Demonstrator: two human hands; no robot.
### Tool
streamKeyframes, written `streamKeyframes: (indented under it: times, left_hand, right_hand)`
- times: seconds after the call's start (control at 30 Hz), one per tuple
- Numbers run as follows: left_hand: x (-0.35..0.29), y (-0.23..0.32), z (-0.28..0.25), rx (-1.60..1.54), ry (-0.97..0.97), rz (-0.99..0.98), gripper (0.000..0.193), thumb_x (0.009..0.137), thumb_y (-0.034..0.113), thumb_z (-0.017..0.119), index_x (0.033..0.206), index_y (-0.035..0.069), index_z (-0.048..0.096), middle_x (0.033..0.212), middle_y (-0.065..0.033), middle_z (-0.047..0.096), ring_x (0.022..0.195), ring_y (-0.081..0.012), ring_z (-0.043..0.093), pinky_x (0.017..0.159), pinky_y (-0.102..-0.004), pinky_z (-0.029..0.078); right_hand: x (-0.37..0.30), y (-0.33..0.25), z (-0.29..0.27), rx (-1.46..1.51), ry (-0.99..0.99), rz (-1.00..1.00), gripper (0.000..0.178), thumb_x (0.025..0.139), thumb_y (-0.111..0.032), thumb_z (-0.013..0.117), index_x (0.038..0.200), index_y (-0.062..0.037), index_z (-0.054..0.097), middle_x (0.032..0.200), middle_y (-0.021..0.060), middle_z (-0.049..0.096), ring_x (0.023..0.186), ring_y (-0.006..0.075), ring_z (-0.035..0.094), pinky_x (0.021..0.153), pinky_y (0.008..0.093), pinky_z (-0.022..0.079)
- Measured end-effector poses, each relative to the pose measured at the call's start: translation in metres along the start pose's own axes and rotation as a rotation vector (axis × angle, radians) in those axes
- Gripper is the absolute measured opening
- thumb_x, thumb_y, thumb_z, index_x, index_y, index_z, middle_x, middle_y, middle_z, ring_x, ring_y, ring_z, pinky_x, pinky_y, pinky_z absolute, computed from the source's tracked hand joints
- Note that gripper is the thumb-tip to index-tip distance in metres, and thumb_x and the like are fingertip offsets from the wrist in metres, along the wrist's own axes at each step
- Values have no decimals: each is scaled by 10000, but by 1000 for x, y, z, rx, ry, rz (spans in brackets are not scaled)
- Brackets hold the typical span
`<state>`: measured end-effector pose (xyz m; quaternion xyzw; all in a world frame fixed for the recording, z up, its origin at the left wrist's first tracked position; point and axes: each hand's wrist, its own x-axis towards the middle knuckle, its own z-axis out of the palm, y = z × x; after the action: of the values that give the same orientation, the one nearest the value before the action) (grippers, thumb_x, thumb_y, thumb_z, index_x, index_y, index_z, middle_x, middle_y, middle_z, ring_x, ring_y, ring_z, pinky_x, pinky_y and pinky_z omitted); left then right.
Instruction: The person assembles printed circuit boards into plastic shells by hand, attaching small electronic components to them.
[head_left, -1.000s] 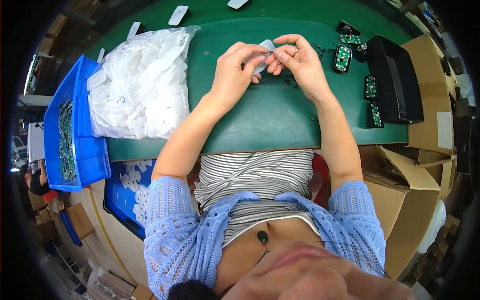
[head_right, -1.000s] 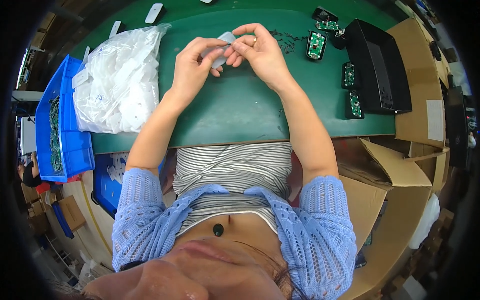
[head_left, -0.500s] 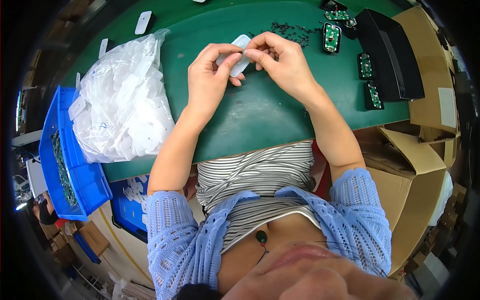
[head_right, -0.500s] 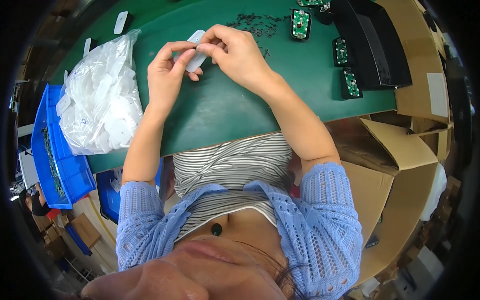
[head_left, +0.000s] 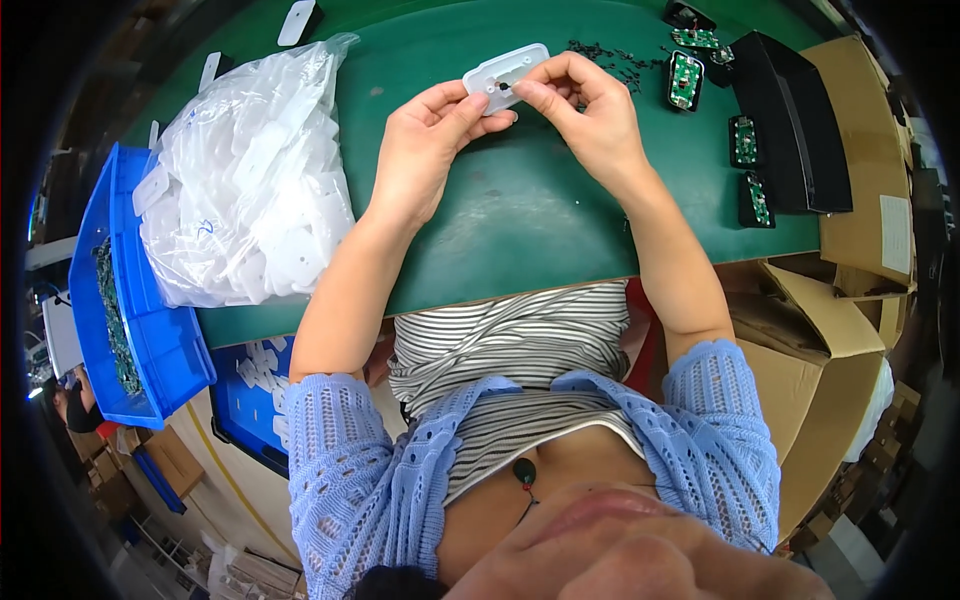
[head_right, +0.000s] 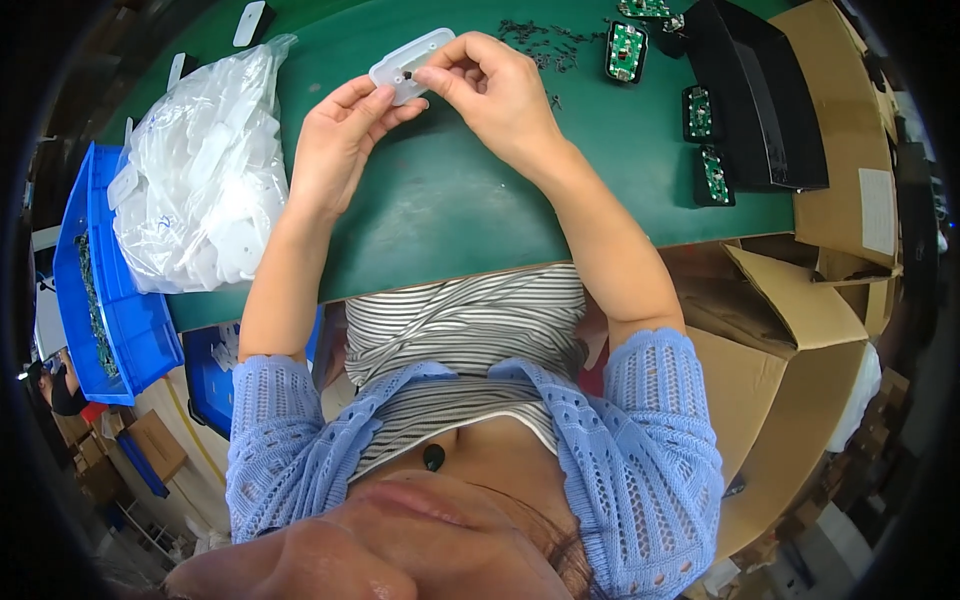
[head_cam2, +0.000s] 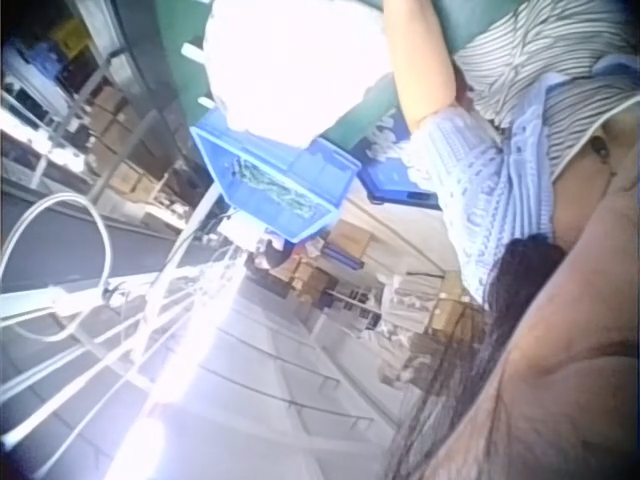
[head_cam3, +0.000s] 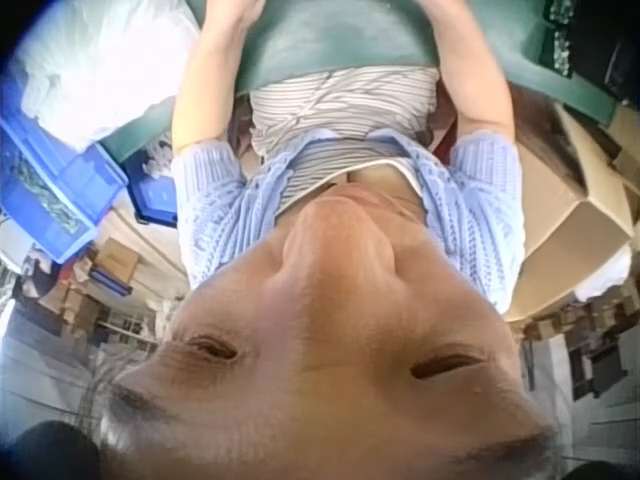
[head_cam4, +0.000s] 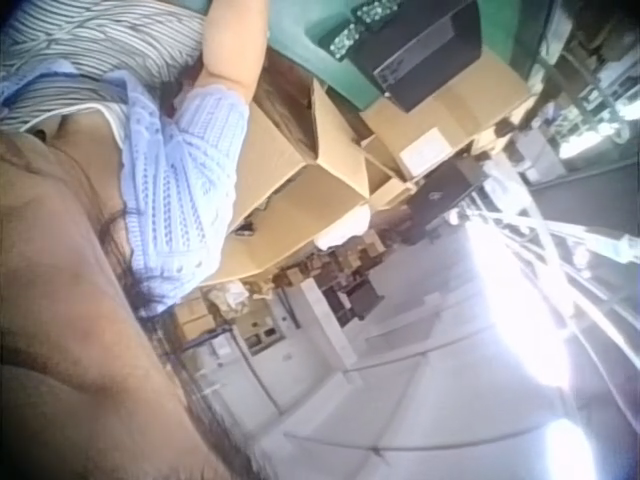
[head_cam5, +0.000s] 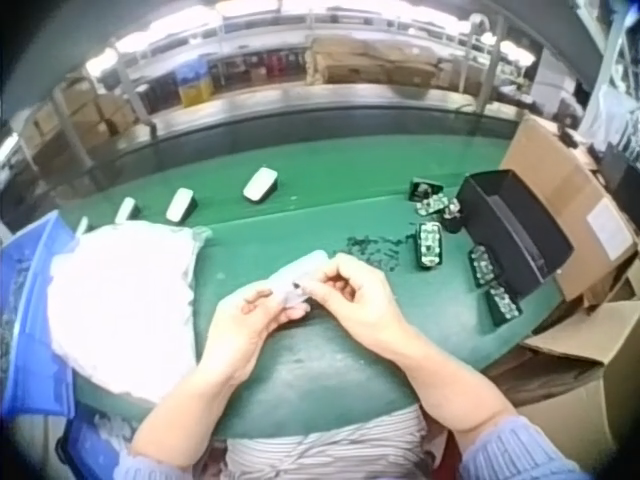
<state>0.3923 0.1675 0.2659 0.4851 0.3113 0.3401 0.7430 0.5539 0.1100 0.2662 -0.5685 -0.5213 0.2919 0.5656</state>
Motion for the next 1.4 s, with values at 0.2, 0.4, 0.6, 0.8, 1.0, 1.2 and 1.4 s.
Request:
streamKeyframes:
  times: [0.2, 0.4, 0.6, 0.8, 1.0, 1.2, 1.4]
  left_hand:
    - [-3, -3, 3, 141, 35, 84, 231, 913, 97, 545, 1081, -61, 551, 949, -120, 643, 878, -175, 633, 854, -293, 486]
    - [-5, -6, 9, 98, 31, 208, 174, 872, 86, 610, 996, -31, 573, 882, -71, 634, 809, -124, 611, 761, -244, 496]
    - [0, -13, 4, 154, 105, 324, 127, 859, 92, 634, 919, -5, 579, 824, -36, 614, 728, -73, 573, 649, -200, 463]
    - [-4, -4, 0, 226, 138, 263, 116, 854, 89, 641, 907, 1, 587, 824, -23, 610, 700, -61, 568, 627, -180, 448]
    - [-3, -7, 2, 236, 71, 287, 121, 854, 89, 641, 917, -5, 595, 831, -21, 605, 691, -63, 565, 620, -183, 447]
    - [-7, 2, 1, 232, -4, 145, 169, 870, 72, 606, 993, -43, 587, 816, -56, 621, 710, -93, 578, 686, -207, 459]
    - [4, 6, -5, 247, 16, 104, 193, 883, 39, 554, 1044, -68, 555, 813, -87, 634, 680, -114, 590, 657, -224, 463]
  right_hand:
    - [0, 6, 3, -192, 23, -111, 118, 803, -117, 676, 801, -22, 607, 710, 7, 571, 560, 69, 445, 517, 228, 382]
    - [-1, 9, 11, 79, 60, -111, 140, 811, -114, 669, 823, -24, 562, 696, -1, 574, 568, 64, 468, 511, 216, 396]
    - [-3, 8, 19, -415, 114, -438, 120, 787, -99, 657, 809, -48, 550, 696, 57, 587, 628, 224, 589, 529, 339, 456]
    - [-2, 0, 10, -340, 273, -382, 249, 729, -186, 735, 880, -53, 587, 873, 50, 568, 715, 187, 545, 618, 306, 460]
    - [2, 13, 3, -50, -60, -74, 276, 753, -159, 725, 944, -39, 567, 875, 25, 554, 793, 115, 509, 690, 250, 439]
    - [-2, -4, -1, -58, -75, 37, 258, 785, -165, 718, 913, -36, 534, 768, 4, 560, 656, 60, 503, 573, 216, 426]
    - [-1, 9, 1, -25, -54, 64, 290, 785, -212, 727, 938, -42, 548, 813, 18, 576, 754, 91, 535, 644, 236, 441]
